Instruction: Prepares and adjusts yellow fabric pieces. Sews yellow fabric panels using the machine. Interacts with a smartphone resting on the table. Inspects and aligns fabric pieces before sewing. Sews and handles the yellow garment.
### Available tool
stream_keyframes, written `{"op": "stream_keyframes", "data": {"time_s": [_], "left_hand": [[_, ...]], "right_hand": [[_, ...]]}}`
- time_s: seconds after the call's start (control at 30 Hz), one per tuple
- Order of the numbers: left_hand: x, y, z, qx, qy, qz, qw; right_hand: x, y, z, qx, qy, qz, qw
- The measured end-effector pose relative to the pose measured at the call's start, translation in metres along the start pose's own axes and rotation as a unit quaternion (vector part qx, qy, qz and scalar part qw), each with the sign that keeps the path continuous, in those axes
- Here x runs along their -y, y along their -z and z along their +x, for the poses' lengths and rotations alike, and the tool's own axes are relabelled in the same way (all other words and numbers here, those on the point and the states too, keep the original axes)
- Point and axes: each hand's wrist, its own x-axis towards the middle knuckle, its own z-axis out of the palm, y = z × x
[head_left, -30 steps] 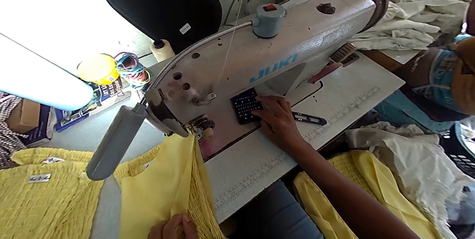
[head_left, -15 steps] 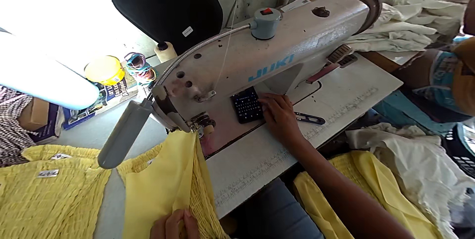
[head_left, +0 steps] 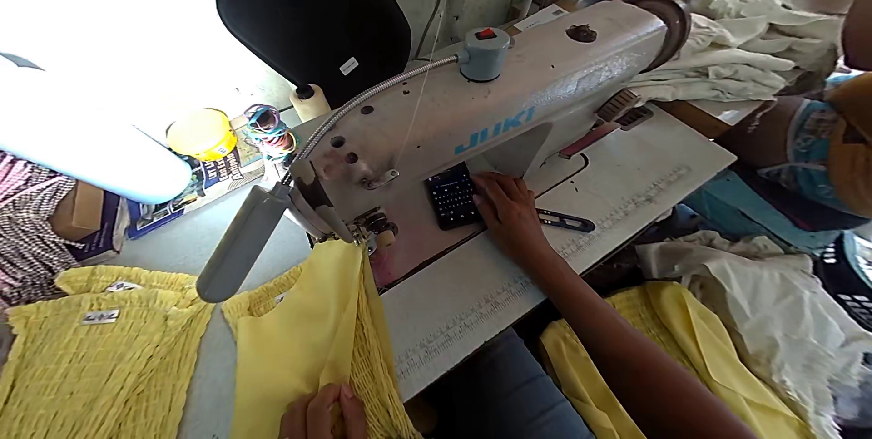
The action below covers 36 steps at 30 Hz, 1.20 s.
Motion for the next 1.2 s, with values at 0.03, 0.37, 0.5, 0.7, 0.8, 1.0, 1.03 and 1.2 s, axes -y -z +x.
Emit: {"op": "stream_keyframes", "data": {"time_s": [0.03,0.37,0.5,0.7,0.8,1.0,1.03,1.2], "left_hand": [[0.0,0.0,0.0,-0.004,0.001,-0.003,1.0],[-0.003,0.009,-0.004,0.021,0.071,-0.08,0.994],[-0.001,0.012,-0.001,0.038,0.057,-0.067,0.995],[0.009,0.012,-0.003,0.043,0.012,-0.113,0.993],[0.006,0.014,-0.005,0.06,0.005,-0.152,0.987],[-0.009,0.029,0.006,0.076,0.121,-0.178,0.974],[-0.01,0.03,0.007,0.075,0.125,-0.187,0.971],[-0.012,0.032,0.011,0.026,0.125,-0.244,0.961]], "right_hand": [[0.0,-0.001,0.0,-0.002,0.004,-0.004,1.0],[0.002,0.0,0.0,0.018,0.016,-0.032,0.999],[0.002,0.002,-0.003,0.006,0.023,-0.008,1.0],[0.003,0.006,-0.007,-0.011,0.035,0.002,0.999],[0.007,0.01,-0.014,-0.044,0.059,0.02,0.997],[0.073,0.01,-0.071,0.021,0.135,0.149,0.979],[0.085,0.005,-0.076,0.041,0.165,0.17,0.971],[0.116,-0.025,-0.052,0.127,0.31,0.166,0.927]]}}
